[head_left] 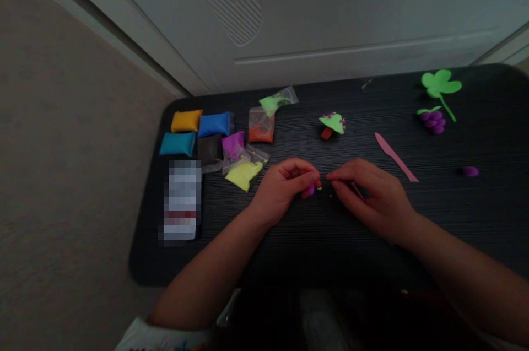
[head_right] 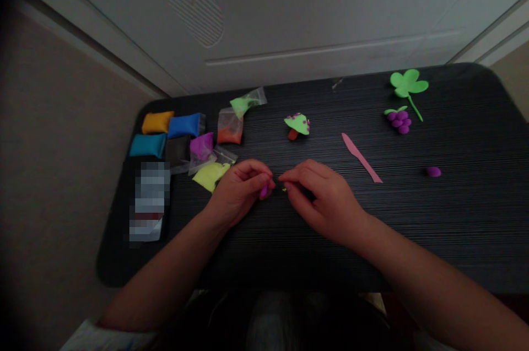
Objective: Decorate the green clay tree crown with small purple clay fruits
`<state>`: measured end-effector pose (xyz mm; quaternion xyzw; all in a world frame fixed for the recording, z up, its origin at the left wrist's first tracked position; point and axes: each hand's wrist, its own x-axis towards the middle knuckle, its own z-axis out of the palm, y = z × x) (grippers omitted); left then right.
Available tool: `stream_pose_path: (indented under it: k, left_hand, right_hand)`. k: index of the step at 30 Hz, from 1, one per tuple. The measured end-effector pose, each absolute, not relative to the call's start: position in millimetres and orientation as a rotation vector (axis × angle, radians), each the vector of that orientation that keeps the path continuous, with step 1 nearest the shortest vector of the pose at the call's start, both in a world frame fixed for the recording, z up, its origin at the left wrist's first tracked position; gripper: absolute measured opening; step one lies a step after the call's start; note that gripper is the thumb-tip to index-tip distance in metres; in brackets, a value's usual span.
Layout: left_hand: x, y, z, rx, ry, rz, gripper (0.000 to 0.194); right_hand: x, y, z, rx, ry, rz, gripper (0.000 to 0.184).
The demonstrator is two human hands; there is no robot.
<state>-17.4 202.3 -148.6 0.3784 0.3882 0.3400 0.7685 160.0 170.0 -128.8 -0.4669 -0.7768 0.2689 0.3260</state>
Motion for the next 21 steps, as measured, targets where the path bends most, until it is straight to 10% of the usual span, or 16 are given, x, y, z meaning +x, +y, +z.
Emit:
stream_pose_path:
  k: [21]
  left_hand:
    - [-9, 192, -144, 0.649, 0.740, 0.820, 0.008]
  right_hand:
    - [160, 166, -137, -1.138, -2.069, 0.489, 0.023]
